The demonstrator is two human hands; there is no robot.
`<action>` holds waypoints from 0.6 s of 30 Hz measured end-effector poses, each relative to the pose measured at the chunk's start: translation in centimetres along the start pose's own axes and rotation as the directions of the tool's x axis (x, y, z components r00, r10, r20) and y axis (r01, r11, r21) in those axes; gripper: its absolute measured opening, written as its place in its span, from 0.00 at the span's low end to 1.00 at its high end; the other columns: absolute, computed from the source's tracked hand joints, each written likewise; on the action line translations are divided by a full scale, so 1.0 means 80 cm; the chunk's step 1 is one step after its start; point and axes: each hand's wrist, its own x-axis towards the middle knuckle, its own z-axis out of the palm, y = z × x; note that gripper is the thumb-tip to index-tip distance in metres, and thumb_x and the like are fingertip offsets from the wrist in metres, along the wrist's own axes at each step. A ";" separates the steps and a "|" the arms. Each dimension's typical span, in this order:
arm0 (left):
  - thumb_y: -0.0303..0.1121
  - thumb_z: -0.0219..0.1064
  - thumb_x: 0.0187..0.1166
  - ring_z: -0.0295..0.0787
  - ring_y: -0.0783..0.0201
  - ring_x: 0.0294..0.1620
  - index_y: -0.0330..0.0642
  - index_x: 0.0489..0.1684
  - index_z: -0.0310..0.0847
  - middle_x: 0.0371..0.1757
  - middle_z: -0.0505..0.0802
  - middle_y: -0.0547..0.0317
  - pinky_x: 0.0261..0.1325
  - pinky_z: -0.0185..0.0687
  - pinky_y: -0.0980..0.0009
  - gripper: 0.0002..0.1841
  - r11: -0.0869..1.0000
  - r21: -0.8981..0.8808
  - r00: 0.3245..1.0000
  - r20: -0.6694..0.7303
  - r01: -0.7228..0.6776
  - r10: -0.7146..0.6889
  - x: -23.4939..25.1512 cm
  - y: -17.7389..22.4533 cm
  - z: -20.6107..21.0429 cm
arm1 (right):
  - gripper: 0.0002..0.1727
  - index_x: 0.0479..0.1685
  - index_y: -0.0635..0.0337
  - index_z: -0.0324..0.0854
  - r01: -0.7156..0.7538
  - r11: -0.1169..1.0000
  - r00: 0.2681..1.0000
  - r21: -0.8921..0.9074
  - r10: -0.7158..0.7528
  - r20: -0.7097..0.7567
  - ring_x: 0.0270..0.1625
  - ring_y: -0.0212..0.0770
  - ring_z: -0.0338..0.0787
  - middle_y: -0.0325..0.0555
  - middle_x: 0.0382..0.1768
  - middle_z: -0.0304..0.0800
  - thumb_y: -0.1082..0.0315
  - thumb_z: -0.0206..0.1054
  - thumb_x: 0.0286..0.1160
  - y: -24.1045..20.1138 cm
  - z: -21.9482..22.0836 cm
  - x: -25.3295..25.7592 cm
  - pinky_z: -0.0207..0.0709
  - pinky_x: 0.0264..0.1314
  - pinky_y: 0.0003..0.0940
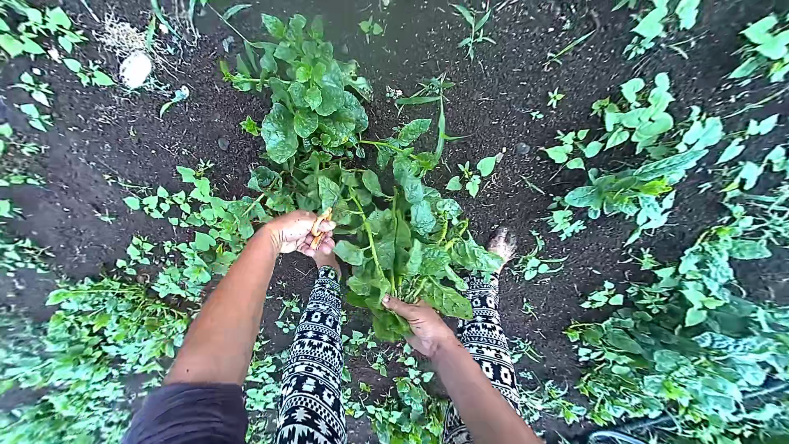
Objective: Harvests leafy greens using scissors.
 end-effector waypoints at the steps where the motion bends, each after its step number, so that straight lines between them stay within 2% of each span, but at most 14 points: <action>1: 0.39 0.51 0.95 0.92 0.70 0.29 0.41 0.48 0.78 0.31 0.92 0.61 0.28 0.84 0.78 0.13 1.000 -0.020 0.999 0.047 -0.017 0.018 -0.014 -0.025 0.000 | 0.16 0.63 0.65 0.72 0.015 1.000 1.000 -0.018 -0.015 0.005 0.42 0.36 0.93 0.47 0.42 0.91 0.78 0.66 0.78 -0.001 -0.012 -0.013 0.90 0.47 0.35; 3: 0.37 0.51 0.94 0.93 0.71 0.32 0.43 0.49 0.78 0.34 0.94 0.63 0.31 0.85 0.78 0.11 0.995 -0.089 0.993 0.113 -0.033 0.043 -0.041 -0.084 0.000 | 0.16 0.61 0.63 0.73 0.048 0.996 0.999 -0.077 -0.048 -0.003 0.39 0.34 0.94 0.42 0.38 0.92 0.79 0.65 0.76 0.000 -0.037 -0.041 0.91 0.44 0.33; 5: 0.35 0.53 0.92 0.94 0.71 0.32 0.43 0.50 0.78 0.35 0.95 0.63 0.30 0.85 0.78 0.09 0.981 -0.195 0.993 0.114 -0.020 0.043 -0.064 -0.145 -0.001 | 0.21 0.60 0.60 0.73 0.071 0.989 0.997 -0.133 -0.073 -0.014 0.38 0.31 0.94 0.38 0.36 0.94 0.76 0.68 0.66 0.007 -0.061 -0.068 0.92 0.42 0.31; 7: 0.35 0.53 0.93 0.94 0.70 0.32 0.42 0.51 0.78 0.35 0.95 0.62 0.30 0.85 0.77 0.09 0.954 -0.300 0.999 0.054 0.017 -0.001 -0.081 -0.199 -0.006 | 0.25 0.55 0.56 0.77 0.096 0.981 0.995 -0.168 -0.101 -0.022 0.37 0.29 0.95 0.34 0.35 0.95 0.72 0.75 0.53 0.018 -0.079 -0.093 0.92 0.42 0.30; 8: 0.35 0.54 0.93 0.94 0.70 0.32 0.42 0.54 0.76 0.35 0.95 0.62 0.30 0.85 0.77 0.08 0.939 -0.343 0.999 0.005 0.033 -0.034 -0.087 -0.220 -0.010 | 0.24 0.53 0.55 0.78 0.115 0.980 0.993 -0.160 -0.120 -0.018 0.37 0.29 0.95 0.33 0.34 0.96 0.72 0.77 0.51 0.023 -0.085 -0.104 0.92 0.42 0.30; 10: 0.35 0.58 0.92 0.93 0.69 0.34 0.41 0.59 0.75 0.37 0.94 0.60 0.32 0.85 0.76 0.09 0.911 -0.411 0.984 -0.148 0.028 -0.097 -0.091 -0.253 -0.023 | 0.20 0.49 0.50 0.79 0.149 0.977 0.988 -0.150 -0.151 -0.002 0.38 0.25 0.95 0.29 0.34 0.96 0.76 0.73 0.55 0.029 -0.086 -0.127 0.91 0.45 0.27; 12: 0.31 0.61 0.89 0.89 0.65 0.42 0.36 0.67 0.73 0.47 0.90 0.54 0.43 0.85 0.69 0.14 0.894 -0.447 0.931 -0.338 -0.027 -0.141 -0.088 -0.270 -0.044 | 0.16 0.46 0.47 0.81 0.180 0.971 0.984 -0.157 -0.178 0.029 0.40 0.24 0.95 0.28 0.35 0.97 0.74 0.73 0.60 0.033 -0.085 -0.141 0.90 0.48 0.26; 14: 0.29 0.64 0.87 0.88 0.58 0.55 0.32 0.75 0.69 0.60 0.89 0.44 0.58 0.85 0.61 0.21 0.904 -0.416 0.840 -0.522 -0.100 -0.147 -0.070 -0.284 -0.076 | 0.13 0.40 0.43 0.87 0.217 0.965 0.976 -0.146 -0.210 0.061 0.41 0.25 0.95 0.29 0.36 0.98 0.64 0.81 0.55 0.039 -0.080 -0.146 0.90 0.49 0.26; 15: 0.27 0.66 0.85 0.88 0.54 0.60 0.30 0.77 0.69 0.64 0.88 0.40 0.63 0.84 0.57 0.23 0.919 -0.373 0.788 -0.600 -0.127 -0.134 -0.057 -0.289 -0.094 | 0.12 0.37 0.41 0.88 0.231 0.962 0.973 -0.147 -0.224 0.065 0.40 0.25 0.95 0.29 0.35 0.98 0.61 0.82 0.54 0.042 -0.077 -0.146 0.90 0.48 0.26; 17: 0.26 0.68 0.82 0.87 0.44 0.64 0.30 0.79 0.68 0.65 0.88 0.35 0.69 0.80 0.47 0.26 0.951 -0.269 0.689 -0.719 -0.154 -0.091 -0.033 -0.299 -0.129 | 0.06 0.32 0.39 0.89 0.271 0.952 0.962 -0.143 -0.263 0.074 0.40 0.25 0.95 0.29 0.34 0.98 0.58 0.80 0.58 0.054 -0.080 -0.141 0.90 0.46 0.25; 18: 0.27 0.69 0.81 0.88 0.41 0.64 0.32 0.78 0.68 0.64 0.89 0.34 0.69 0.80 0.41 0.26 0.965 -0.214 0.641 -0.765 -0.154 -0.067 -0.021 -0.298 -0.144 | 0.03 0.33 0.38 0.92 0.294 0.947 0.952 -0.128 -0.277 0.133 0.42 0.24 0.95 0.29 0.37 0.98 0.56 0.77 0.64 0.064 -0.096 -0.132 0.90 0.49 0.24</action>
